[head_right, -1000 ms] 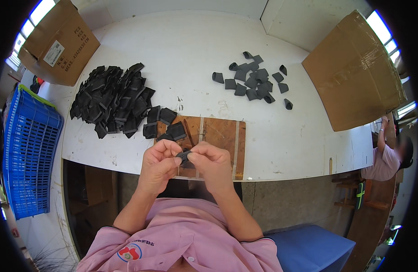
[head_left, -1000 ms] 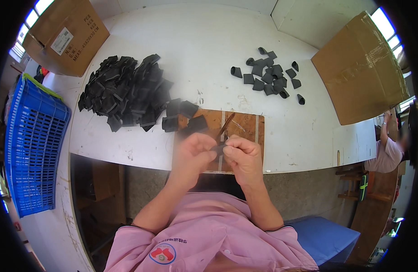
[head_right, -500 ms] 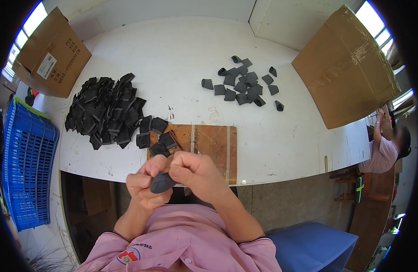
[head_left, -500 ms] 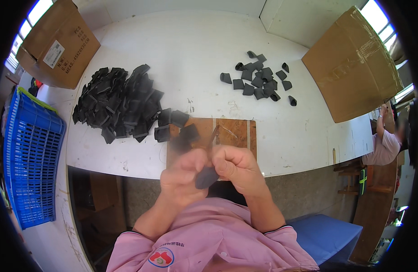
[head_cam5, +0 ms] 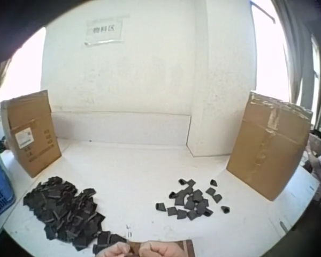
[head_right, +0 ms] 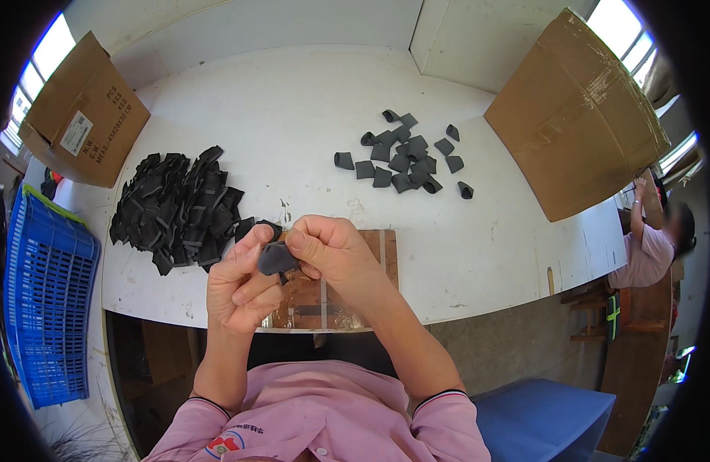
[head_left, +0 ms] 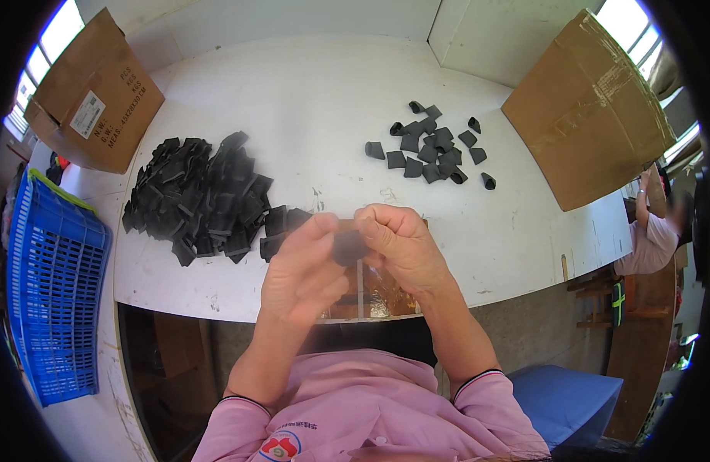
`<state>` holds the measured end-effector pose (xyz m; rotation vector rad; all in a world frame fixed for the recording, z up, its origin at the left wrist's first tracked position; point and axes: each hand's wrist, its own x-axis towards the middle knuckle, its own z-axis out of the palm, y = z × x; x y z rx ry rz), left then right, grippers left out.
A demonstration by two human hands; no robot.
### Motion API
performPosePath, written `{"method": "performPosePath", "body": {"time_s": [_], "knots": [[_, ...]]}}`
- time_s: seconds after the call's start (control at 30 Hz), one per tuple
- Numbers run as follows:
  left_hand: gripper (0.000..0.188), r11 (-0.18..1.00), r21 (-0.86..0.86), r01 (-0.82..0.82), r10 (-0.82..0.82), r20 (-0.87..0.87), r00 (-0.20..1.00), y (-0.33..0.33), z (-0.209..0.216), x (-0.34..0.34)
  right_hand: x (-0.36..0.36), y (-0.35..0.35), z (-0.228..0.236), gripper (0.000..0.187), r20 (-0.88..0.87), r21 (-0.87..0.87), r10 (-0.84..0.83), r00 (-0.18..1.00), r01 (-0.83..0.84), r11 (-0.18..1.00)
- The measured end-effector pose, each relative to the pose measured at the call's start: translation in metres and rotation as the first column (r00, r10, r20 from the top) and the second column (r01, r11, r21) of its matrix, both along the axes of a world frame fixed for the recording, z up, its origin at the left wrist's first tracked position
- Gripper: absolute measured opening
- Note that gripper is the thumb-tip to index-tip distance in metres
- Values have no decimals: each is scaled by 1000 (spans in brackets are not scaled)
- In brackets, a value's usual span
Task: The person is inspecting and sorting small black foam or rubber rectangular components at a workbench.
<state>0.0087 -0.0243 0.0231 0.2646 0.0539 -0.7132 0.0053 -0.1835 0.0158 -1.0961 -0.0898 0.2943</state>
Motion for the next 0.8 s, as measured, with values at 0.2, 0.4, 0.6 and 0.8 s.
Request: {"method": "performPosePath", "body": {"time_s": [0.2,0.4,0.6,0.8], "knots": [[5,885,373,-279,171,297,939,-9,-11,-11,-6,3,-14,25,-20,-32,-34,999,33,999],[17,499,523,-691,88,762,641,-15,-3,-11,-15,9,-7,21,66,-266,-221,973,231,936],[24,403,365,-839,-195,930,312,-9,9,-2,-30,8,-13,15,660,-352,-423,621,753,556],[10,479,338,-810,118,890,441,-14,-1,-4,-30,16,9,36,861,-408,-91,501,785,467]]}}
